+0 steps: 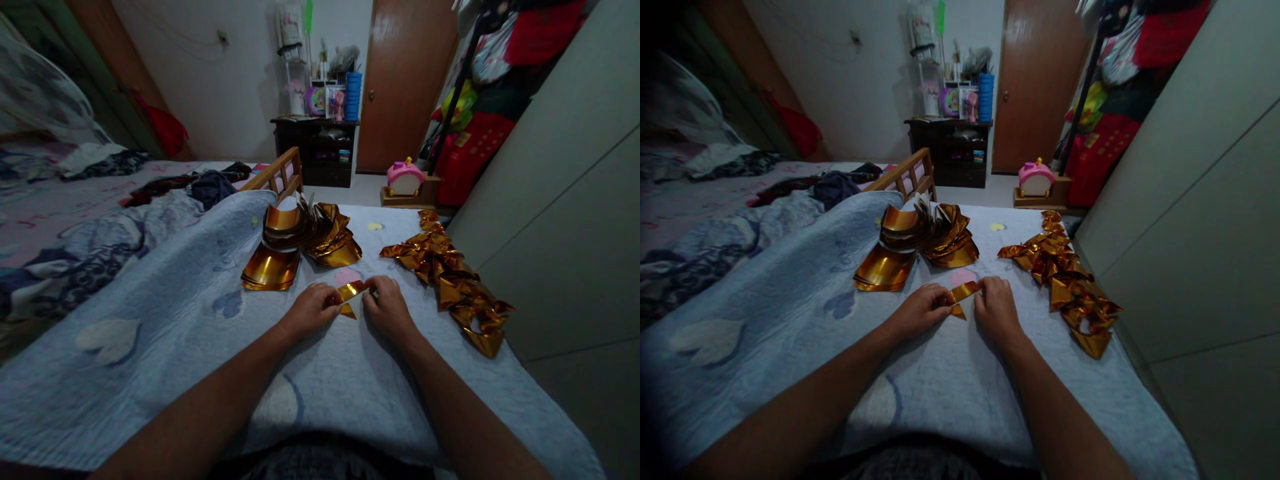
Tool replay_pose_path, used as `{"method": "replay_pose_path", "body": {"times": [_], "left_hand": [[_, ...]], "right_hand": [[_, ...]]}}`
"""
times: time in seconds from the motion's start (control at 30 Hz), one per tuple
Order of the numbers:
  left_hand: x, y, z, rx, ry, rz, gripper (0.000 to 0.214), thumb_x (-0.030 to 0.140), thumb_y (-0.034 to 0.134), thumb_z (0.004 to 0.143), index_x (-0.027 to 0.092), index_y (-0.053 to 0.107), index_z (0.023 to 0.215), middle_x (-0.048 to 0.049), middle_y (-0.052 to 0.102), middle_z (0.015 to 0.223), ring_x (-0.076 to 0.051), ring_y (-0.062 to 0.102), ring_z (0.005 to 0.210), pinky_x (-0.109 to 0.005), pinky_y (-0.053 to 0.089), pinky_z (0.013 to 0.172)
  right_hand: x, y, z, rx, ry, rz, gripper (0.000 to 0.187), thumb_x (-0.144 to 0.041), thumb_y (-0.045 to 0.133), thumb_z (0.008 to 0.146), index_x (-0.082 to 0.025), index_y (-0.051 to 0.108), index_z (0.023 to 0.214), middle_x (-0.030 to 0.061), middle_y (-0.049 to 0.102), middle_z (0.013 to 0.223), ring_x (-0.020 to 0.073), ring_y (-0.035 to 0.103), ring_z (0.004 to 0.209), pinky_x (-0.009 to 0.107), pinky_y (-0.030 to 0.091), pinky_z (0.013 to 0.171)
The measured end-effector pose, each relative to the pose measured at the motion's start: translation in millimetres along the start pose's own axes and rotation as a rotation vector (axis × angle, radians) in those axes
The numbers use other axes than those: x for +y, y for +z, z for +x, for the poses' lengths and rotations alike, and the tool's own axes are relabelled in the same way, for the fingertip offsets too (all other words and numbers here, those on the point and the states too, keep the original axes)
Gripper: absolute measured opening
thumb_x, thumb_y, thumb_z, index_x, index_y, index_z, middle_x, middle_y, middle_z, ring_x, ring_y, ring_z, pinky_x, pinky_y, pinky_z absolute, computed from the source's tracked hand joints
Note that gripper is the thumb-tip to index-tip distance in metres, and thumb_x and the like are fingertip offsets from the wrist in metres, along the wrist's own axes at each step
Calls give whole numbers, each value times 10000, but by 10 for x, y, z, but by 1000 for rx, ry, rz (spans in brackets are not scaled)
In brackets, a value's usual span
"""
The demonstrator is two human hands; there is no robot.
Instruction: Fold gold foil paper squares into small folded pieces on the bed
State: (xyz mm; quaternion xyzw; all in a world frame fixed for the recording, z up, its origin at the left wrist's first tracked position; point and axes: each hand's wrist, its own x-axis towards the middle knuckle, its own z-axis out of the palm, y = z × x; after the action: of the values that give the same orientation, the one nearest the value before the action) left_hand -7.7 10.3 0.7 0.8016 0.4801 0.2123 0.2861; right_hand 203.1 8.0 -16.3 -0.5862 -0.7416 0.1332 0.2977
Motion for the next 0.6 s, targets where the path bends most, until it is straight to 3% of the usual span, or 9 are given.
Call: {"method": "replay_pose_path", "body": {"times": [0.3, 0.5, 0.6], "left_hand": [[-11, 31, -15, 14, 40, 57, 44, 172, 649, 826, 185, 670, 863, -38, 666, 872, -210, 607, 896, -319, 445, 809], [-14, 36, -33, 29, 54, 53, 41, 171, 640, 842, 181, 663, 874, -33, 640, 868, -196, 599, 868, -305, 446, 787], [-24, 41, -38, 26, 65, 26, 71, 173, 644, 844, 178, 676, 906, -35, 622, 885, -188, 593, 852, -296, 448, 766]], "right_hand": [[11, 134, 56, 27, 40, -65, 368, -204, 566, 890, -143, 608, 1251, 124, 633, 1103, 270, 510, 1014, 383, 376, 904], [-12, 106, 81, -34, 48, -92, 161, -231, 589, 919, -191, 709, 1019, 100, 627, 1039, 261, 497, 991, 361, 365, 877], [-7, 92, 88, -16, 59, -71, 150, -214, 585, 912, -179, 695, 1009, 104, 631, 1043, 262, 505, 998, 361, 370, 875]]}}
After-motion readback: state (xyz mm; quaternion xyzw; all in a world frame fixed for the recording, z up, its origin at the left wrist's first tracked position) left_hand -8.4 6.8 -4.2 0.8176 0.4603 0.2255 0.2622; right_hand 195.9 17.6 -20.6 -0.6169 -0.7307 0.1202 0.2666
